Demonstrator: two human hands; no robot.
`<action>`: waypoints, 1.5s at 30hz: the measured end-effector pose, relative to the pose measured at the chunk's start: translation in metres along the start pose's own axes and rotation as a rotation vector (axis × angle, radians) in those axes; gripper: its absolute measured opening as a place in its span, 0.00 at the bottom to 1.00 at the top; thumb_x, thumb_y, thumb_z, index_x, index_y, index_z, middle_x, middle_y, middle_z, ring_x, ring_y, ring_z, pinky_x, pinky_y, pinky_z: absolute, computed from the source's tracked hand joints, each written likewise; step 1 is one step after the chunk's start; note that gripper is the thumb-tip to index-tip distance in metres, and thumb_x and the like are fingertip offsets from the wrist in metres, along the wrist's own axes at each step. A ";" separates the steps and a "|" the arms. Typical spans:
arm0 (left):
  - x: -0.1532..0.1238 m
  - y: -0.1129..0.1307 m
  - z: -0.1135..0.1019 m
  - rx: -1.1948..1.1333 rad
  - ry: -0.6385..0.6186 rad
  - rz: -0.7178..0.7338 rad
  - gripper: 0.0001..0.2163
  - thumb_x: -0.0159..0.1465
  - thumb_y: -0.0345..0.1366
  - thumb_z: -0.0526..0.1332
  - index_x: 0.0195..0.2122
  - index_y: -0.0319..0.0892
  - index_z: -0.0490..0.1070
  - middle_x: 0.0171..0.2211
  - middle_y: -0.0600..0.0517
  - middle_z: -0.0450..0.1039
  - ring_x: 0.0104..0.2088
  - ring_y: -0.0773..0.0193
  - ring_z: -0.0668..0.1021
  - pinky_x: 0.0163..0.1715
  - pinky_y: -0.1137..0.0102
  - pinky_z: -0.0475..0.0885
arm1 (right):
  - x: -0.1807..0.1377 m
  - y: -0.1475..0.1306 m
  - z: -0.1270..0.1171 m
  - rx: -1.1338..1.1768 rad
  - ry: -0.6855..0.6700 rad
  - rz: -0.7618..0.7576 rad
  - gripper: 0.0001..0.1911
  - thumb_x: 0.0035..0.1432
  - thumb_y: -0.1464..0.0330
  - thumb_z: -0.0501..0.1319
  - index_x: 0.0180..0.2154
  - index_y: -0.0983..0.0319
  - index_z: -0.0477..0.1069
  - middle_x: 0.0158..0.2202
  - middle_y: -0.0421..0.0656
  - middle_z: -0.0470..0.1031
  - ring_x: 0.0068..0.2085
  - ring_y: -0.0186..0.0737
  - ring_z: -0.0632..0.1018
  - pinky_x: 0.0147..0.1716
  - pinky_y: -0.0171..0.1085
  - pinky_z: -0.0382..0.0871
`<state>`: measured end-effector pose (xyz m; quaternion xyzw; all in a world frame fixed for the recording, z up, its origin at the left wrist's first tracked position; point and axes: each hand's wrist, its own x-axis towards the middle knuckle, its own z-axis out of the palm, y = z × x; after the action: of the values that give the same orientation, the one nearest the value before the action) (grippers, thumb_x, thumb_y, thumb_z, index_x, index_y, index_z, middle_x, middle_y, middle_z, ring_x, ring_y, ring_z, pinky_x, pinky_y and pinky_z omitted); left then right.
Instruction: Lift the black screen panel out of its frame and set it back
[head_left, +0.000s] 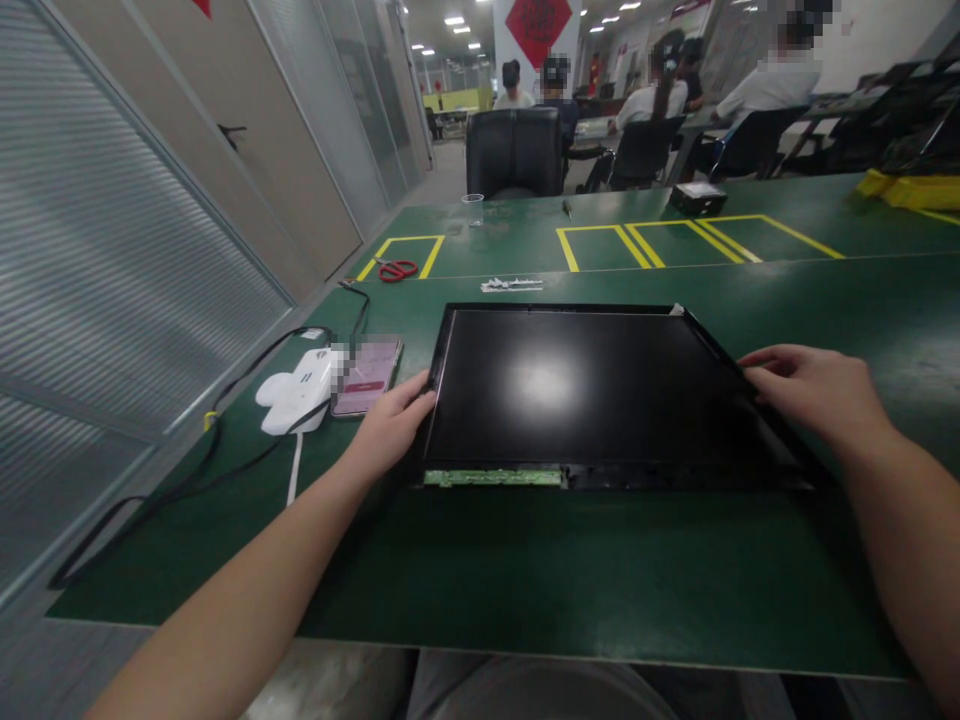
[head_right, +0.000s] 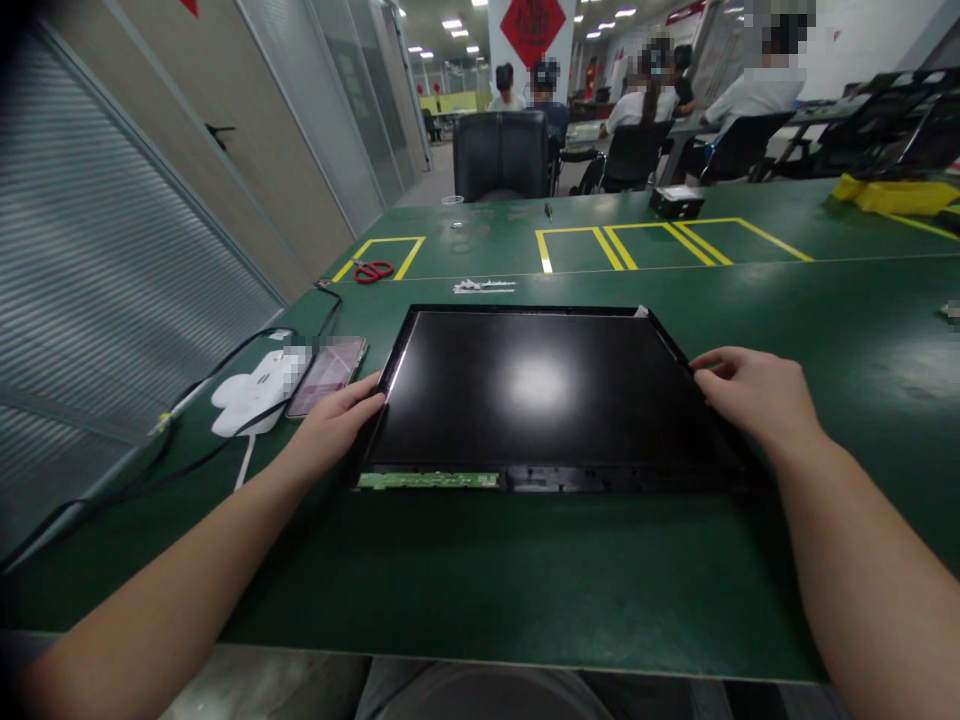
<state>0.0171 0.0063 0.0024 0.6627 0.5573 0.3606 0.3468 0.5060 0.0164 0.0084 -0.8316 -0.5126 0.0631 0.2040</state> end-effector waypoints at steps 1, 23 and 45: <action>-0.002 0.004 0.002 -0.117 0.011 -0.058 0.20 0.64 0.42 0.62 0.56 0.45 0.80 0.53 0.48 0.83 0.59 0.45 0.78 0.63 0.54 0.69 | 0.000 0.000 0.000 -0.002 -0.003 0.005 0.15 0.43 0.59 0.58 0.32 0.54 0.79 0.20 0.38 0.76 0.33 0.50 0.81 0.43 0.47 0.71; -0.007 0.021 0.018 -0.725 0.173 -0.543 0.28 0.64 0.31 0.65 0.66 0.46 0.70 0.38 0.49 0.86 0.34 0.56 0.87 0.31 0.66 0.82 | 0.008 0.014 0.006 0.027 0.018 -0.023 0.18 0.44 0.57 0.58 0.33 0.55 0.81 0.20 0.40 0.75 0.33 0.51 0.80 0.45 0.48 0.71; -0.008 0.010 0.018 -0.612 0.039 -0.406 0.19 0.52 0.39 0.77 0.45 0.41 0.83 0.32 0.50 0.85 0.31 0.56 0.85 0.29 0.69 0.77 | 0.005 0.009 0.004 0.010 0.001 -0.005 0.15 0.46 0.58 0.59 0.33 0.54 0.80 0.20 0.39 0.75 0.34 0.51 0.81 0.45 0.48 0.72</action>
<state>0.0363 -0.0039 0.0015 0.3971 0.5501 0.4472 0.5828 0.5141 0.0181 0.0014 -0.8294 -0.5142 0.0647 0.2083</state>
